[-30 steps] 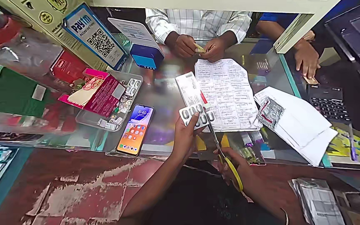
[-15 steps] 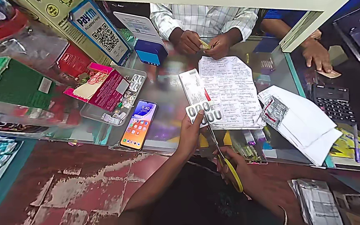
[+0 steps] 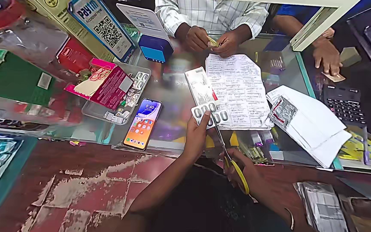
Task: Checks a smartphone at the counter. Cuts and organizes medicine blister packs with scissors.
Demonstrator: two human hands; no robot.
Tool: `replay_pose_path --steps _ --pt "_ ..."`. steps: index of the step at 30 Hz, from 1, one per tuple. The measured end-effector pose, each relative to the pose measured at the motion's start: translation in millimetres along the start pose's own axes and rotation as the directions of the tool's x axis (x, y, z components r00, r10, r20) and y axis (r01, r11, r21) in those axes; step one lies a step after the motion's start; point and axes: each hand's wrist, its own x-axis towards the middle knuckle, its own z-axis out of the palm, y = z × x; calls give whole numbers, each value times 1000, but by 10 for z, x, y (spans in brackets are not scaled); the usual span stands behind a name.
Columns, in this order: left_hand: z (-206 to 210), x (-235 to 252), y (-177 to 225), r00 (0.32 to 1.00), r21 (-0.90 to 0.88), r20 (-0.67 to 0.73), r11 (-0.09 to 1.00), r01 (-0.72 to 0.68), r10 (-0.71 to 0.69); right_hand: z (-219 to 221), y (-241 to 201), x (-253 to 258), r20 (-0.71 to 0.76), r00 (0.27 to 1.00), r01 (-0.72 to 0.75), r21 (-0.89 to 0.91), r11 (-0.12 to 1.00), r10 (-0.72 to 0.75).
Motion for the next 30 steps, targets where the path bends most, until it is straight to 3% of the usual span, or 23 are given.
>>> replay_pose_path --steps 16,19,21,24,27,30 --pt "-11 -22 -2 1000 -25 9 1000 14 -14 47 -2 -9 -42 999 17 -45 999 -19" --pt "-42 18 29 1000 -19 3 999 30 -30 -12 26 -48 28 1000 -11 -17 1000 12" --pt "-132 114 141 1000 49 -4 999 24 -24 -174 28 -141 125 992 -22 -41 999 27" --pt "-363 291 373 992 267 122 964 -13 -20 -451 -31 -253 91 996 12 -64 998 -7" --pt "-475 393 505 967 495 254 861 -116 -15 -627 -103 -170 71 997 4 -159 987 8" --pt "-447 430 544 954 657 298 717 -233 37 -621 -155 -26 158 986 -23 -176 984 51"
